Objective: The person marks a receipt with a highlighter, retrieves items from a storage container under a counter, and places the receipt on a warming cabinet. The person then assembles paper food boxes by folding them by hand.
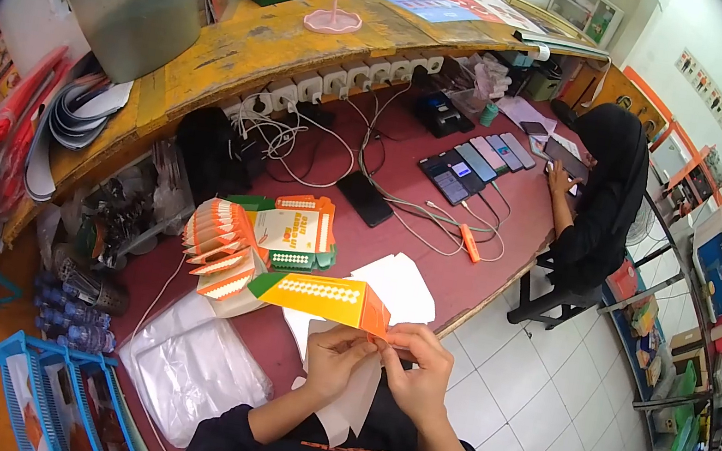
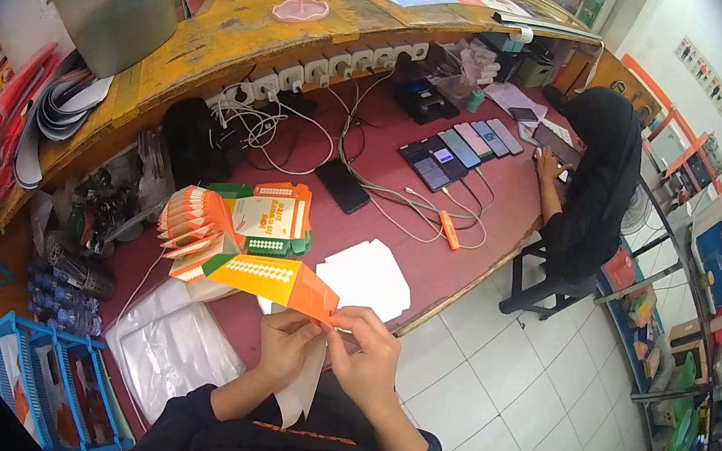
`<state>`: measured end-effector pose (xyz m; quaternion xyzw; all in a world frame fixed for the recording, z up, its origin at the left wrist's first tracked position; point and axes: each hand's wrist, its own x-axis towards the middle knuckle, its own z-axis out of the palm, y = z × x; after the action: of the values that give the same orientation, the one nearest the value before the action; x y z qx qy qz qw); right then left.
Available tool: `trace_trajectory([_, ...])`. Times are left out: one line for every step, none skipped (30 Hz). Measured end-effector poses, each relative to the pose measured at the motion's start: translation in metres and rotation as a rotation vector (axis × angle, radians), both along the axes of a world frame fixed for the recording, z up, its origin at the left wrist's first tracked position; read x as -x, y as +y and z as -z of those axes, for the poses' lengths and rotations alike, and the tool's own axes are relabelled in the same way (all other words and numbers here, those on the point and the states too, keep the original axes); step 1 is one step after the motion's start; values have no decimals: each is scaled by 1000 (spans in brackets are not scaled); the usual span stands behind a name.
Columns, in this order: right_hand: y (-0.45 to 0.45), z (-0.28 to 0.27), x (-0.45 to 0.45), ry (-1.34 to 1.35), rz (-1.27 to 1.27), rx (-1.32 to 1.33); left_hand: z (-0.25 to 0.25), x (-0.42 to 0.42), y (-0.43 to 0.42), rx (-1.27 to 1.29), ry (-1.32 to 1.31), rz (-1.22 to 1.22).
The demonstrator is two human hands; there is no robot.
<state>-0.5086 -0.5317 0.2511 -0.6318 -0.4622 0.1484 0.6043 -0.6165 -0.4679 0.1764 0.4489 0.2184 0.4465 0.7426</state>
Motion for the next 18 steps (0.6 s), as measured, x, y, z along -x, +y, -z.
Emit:
trace_trajectory([-1, 0, -3, -107, -13, 16, -3, -1, -1, -12, -12, -11])
trace_trajectory([-3, 0, -5, -214, -27, 33, -4, -2, -3, -21, -23, -22])
trace_trajectory([-4, -2, -6, -215, -25, 35, -4, -3, -4, -19, -23, -20])
trace_trajectory([-5, -6, -6, -272, -28, 51, -2, -4, -5, -34, -37, -26])
trace_trajectory([-6, -9, -6, -329, -32, 66, -1, -4, -5, -50, -51, -33])
trace_trajectory([-6, -10, -6, -328, -32, 66, 1, -3, -6, -50, -50, -33])
trace_trajectory([-7, -10, -6, -334, -45, 75, 2, -2, -6, -49, -16, -33])
trace_trajectory([-8, -10, -6, -340, -58, 83, 3, 0, -6, -49, 20, -33])
trace_trajectory([-9, -9, -5, -338, -58, 82, 4, 0, -5, -50, 21, -32])
trace_trajectory([-10, -8, -6, -358, -46, 94, 6, 0, -4, -87, 44, -12])
trace_trajectory([-12, -7, -7, -378, -34, 107, 8, 1, -3, -123, 67, 7])
trace_trajectory([-12, -9, -7, -378, -35, 107, 4, 2, -2, -123, 67, 7])
trace_trajectory([-13, -12, -8, -326, -64, 72, -2, 4, 0, -141, 39, 53])
trace_trajectory([-13, -13, -9, -273, -93, 39, -7, 4, 1, -158, 12, 99])
trace_trajectory([-14, -12, -7, -273, -94, 38, -9, 3, 2, -159, 12, 98])
trace_trajectory([-15, -11, -3, -232, -120, 37, -11, 1, 2, -154, 2, 33])
trace_trajectory([-15, -11, 0, -191, -143, 35, -14, -1, 2, -151, -9, -31])
trace_trajectory([-15, -12, 2, -193, -138, 34, -19, -3, 1, -152, -11, -26])
